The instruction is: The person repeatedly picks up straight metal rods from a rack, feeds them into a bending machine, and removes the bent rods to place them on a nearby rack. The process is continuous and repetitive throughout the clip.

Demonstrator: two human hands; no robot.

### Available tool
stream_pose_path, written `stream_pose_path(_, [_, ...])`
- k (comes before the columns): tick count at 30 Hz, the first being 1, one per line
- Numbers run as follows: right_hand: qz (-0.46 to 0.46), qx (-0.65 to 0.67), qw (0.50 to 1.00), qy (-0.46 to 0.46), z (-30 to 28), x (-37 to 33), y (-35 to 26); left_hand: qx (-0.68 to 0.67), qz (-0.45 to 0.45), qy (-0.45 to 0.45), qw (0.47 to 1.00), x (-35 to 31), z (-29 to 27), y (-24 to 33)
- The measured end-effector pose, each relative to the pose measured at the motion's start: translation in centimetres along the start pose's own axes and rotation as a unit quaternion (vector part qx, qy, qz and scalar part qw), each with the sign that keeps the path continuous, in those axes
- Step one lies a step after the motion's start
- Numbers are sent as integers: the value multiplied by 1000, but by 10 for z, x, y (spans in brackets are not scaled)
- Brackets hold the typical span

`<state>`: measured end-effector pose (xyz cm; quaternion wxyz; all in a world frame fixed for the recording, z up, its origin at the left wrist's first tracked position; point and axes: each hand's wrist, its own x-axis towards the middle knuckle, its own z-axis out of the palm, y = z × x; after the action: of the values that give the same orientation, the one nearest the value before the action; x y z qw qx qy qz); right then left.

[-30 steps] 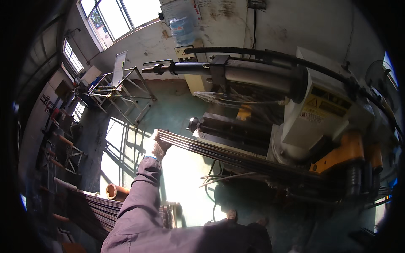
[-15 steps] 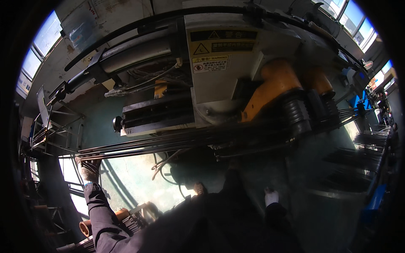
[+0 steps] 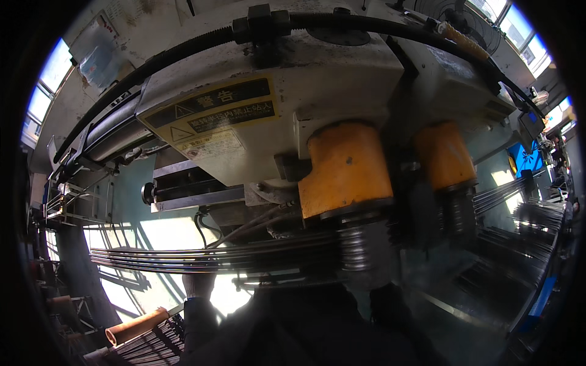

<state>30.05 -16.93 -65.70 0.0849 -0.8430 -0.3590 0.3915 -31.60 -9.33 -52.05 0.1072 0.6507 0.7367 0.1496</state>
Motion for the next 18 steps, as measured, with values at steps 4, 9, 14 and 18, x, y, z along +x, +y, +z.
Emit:
stream_pose_path(4, [25,164,985,-56,-19,33,18,-5,51,-3,999,9,11,28])
stream_pose_path(9, [78,647,740,-168,1,45,31,16,42,-47,998,20,-17,44])
stream_pose_path(14, [17,724,671,-156,14,21,11,-23,-15,-112,993,18,-45,54])
stream_pose_path(18, [-80,554,828,-22,-14,-39,-31,-90,106,-2,990,7,-57,48])
